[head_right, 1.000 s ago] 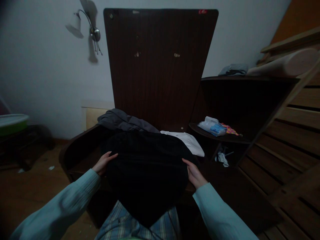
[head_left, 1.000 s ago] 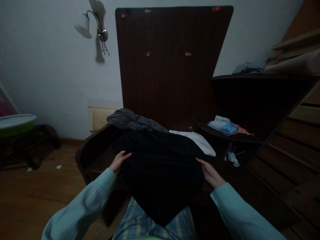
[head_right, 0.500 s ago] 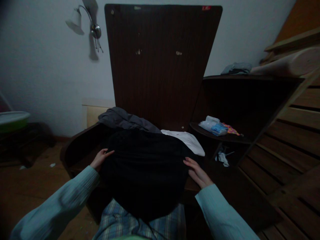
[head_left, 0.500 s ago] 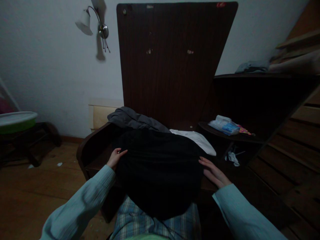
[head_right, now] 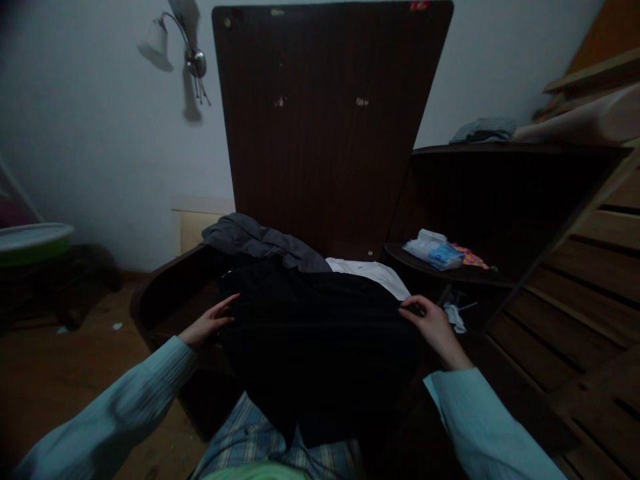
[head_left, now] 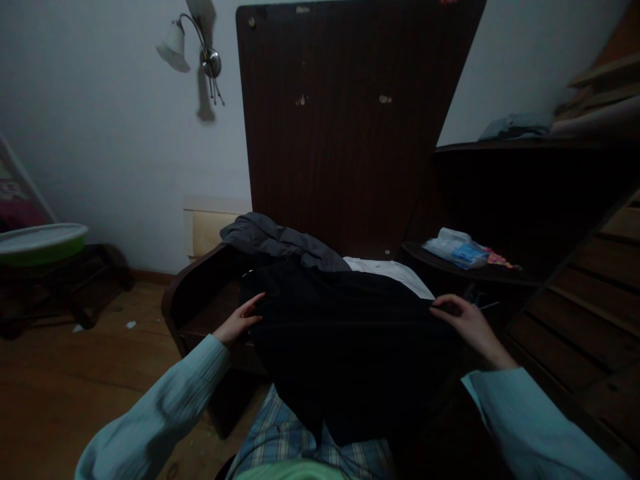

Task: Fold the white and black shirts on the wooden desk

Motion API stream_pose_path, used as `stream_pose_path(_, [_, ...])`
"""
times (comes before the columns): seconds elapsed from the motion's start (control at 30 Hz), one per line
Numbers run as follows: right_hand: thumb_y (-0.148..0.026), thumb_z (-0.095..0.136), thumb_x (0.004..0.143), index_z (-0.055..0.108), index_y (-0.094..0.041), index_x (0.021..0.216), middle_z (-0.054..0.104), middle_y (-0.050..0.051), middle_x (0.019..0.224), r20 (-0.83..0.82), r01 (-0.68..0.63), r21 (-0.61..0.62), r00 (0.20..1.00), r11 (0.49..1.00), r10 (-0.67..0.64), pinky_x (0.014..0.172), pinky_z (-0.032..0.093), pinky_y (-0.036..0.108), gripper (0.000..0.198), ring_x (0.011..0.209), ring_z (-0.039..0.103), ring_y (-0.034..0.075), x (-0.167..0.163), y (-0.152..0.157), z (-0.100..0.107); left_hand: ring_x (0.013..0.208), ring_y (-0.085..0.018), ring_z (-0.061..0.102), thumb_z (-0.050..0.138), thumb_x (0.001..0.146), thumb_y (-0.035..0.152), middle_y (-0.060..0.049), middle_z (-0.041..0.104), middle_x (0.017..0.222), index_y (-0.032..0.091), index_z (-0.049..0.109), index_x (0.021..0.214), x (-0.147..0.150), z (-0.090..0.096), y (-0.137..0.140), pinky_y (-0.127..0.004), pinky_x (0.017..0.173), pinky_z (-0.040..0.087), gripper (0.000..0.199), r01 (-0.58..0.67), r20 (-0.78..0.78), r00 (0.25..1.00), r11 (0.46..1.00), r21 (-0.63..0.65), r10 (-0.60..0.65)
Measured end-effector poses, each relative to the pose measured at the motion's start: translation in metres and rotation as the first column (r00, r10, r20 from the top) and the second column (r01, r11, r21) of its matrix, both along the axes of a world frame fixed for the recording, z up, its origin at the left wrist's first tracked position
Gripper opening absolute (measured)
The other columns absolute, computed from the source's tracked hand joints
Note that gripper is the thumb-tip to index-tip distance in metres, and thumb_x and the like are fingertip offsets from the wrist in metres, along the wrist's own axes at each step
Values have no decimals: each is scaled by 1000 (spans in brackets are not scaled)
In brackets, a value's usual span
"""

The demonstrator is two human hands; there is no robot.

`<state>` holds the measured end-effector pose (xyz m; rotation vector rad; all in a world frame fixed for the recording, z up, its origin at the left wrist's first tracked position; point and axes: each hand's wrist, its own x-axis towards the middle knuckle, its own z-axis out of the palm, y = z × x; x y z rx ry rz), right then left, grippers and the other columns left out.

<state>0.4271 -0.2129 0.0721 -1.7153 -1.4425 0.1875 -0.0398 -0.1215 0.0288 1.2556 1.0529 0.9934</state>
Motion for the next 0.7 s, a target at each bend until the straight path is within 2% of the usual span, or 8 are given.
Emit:
stream_pose_path(0.1, [-39,60,58,59,-21,71,57,7,80,345,94,-68,936,993,-65,70,42,40,21,78,55,27,-3,8,0,103,-24,54,72,52,22,-9,54,119,24,40,127,3,-6,2,-28,79,48,81,-31,56,998,999,25,30])
stream_pose_path(0.17, [-38,58,63,60,-21,79,56,9,86,455,86,-75,890,993,-43,75,42,41,23,84,54,28,-16,13,-1,98,-22,57,71,55,23,-8,56,115,25,37,129,6,-7,5,-29,78,49,81,-114,110,988,993,43,109])
stream_pose_path(0.27, [-40,51,73,58,-21,90,57,8,95,420,-147,-127,888,981,188,84,41,38,26,92,54,24,-51,26,-4,90,-18,60,67,59,18,-6,60,108,25,39,127,12,-8,11,-29,78,49,74,-285,170,946,958,26,277])
stream_pose_path(0.37, [-39,49,77,55,-21,99,56,7,103,335,-409,-194,827,892,452,90,39,37,30,99,52,21,-91,44,-12,87,-18,61,61,62,12,-7,62,102,20,42,125,15,-8,16,-33,80,49,66,-413,126,903,911,-10,411])
stream_pose_path(0.43, [-38,51,77,52,-20,107,53,8,114,312,-537,-227,750,812,583,95,36,38,35,108,48,20,-114,57,-22,96,-21,58,58,63,10,-8,60,106,18,45,122,16,-8,17,-36,86,46,61,-493,44,870,865,90,491])
stream_pose_path(0.5, [-39,52,77,49,-20,114,47,9,124,305,-593,-263,697,761,648,99,32,38,42,116,42,21,-132,68,-34,110,-22,49,55,61,7,-6,55,117,20,50,117,17,-5,16,-38,97,36,58,-538,-3,821,776,328,571])
stream_pose_path(0.6, [-39,51,78,47,-16,118,42,12,129,314,-579,-289,695,763,647,100,30,38,46,120,37,21,-149,79,-55,121,-21,37,48,61,6,-2,50,124,21,56,111,21,5,11,-37,105,23,53,-380,-16,861,664,644,508])
stream_pose_path(0.7, [-37,46,82,50,-17,115,45,12,128,356,-539,-235,726,809,588,100,29,40,39,121,37,21,-155,83,-70,112,-23,48,46,66,12,-5,62,107,18,66,92,31,20,6,-40,101,29,33,80,-163,986,734,674,42])
